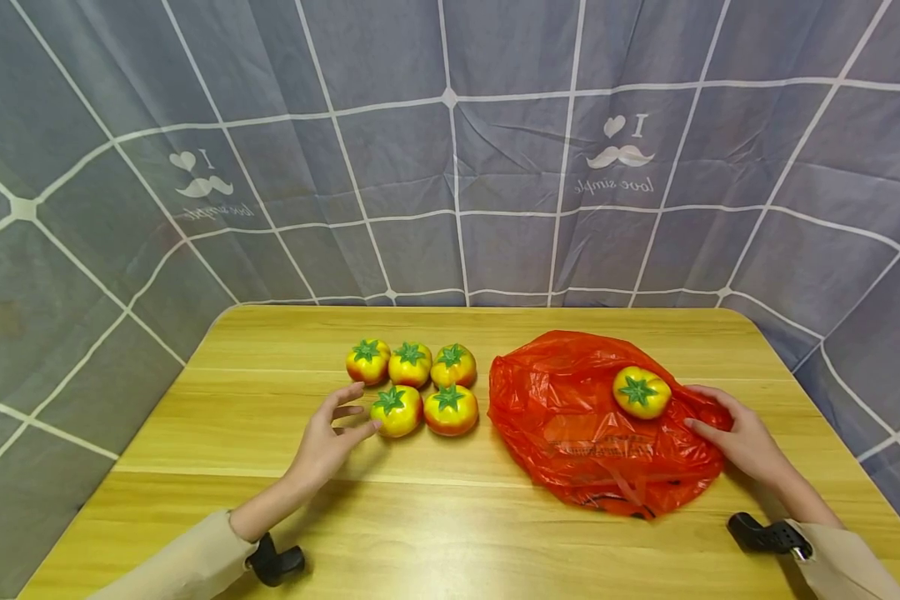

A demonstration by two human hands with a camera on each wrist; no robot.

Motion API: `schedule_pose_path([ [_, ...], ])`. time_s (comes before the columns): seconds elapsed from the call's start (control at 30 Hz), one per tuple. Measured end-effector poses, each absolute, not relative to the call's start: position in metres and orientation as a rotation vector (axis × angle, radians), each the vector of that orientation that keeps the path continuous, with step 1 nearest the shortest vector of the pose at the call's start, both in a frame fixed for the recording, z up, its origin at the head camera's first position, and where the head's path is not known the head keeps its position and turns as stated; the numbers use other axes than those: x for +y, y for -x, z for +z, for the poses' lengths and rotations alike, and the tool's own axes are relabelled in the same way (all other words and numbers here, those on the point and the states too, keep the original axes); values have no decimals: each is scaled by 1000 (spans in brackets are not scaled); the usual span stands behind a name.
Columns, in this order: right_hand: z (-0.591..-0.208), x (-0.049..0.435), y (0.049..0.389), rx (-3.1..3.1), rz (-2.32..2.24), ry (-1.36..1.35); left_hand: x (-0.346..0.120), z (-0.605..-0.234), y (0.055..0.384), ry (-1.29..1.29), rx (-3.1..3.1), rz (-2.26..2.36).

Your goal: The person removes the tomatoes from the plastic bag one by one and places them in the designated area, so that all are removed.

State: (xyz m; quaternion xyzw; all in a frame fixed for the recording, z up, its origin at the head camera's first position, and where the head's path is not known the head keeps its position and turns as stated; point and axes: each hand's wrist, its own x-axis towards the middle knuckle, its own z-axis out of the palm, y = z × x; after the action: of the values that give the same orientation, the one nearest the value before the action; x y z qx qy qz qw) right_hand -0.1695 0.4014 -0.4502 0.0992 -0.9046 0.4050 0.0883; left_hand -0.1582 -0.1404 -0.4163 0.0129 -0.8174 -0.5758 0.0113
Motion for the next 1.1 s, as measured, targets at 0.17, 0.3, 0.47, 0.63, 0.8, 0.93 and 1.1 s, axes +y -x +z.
schedule_pose_path([
  [0.17, -451, 402, 170, -2686, 1210, -299, -137, -406, 160, 13, -2520, -1781],
  [0.3, -451, 402, 171, -2675, 1217, -304, -129, -398, 160, 104, -2494, -1723],
  [0.47, -452, 401, 170, -2678, 1214, -299, -118, -388, 161, 182, -2459, -1679],
  [0.63, -453, 401, 170, -2680, 1200, -297, -107, -376, 166, 247, -2436, -1686],
  [0.8, -454, 401, 170, -2674, 1220, -298, -94, -366, 167, 299, -2440, -1719],
  [0.93, -454, 401, 170, -2679, 1222, -289, -81, -361, 168, 358, -2472, -1749],
  [1.1, -453, 401, 171, -2696, 1195, -276, -67, -358, 170, 431, -2515, -1770],
])
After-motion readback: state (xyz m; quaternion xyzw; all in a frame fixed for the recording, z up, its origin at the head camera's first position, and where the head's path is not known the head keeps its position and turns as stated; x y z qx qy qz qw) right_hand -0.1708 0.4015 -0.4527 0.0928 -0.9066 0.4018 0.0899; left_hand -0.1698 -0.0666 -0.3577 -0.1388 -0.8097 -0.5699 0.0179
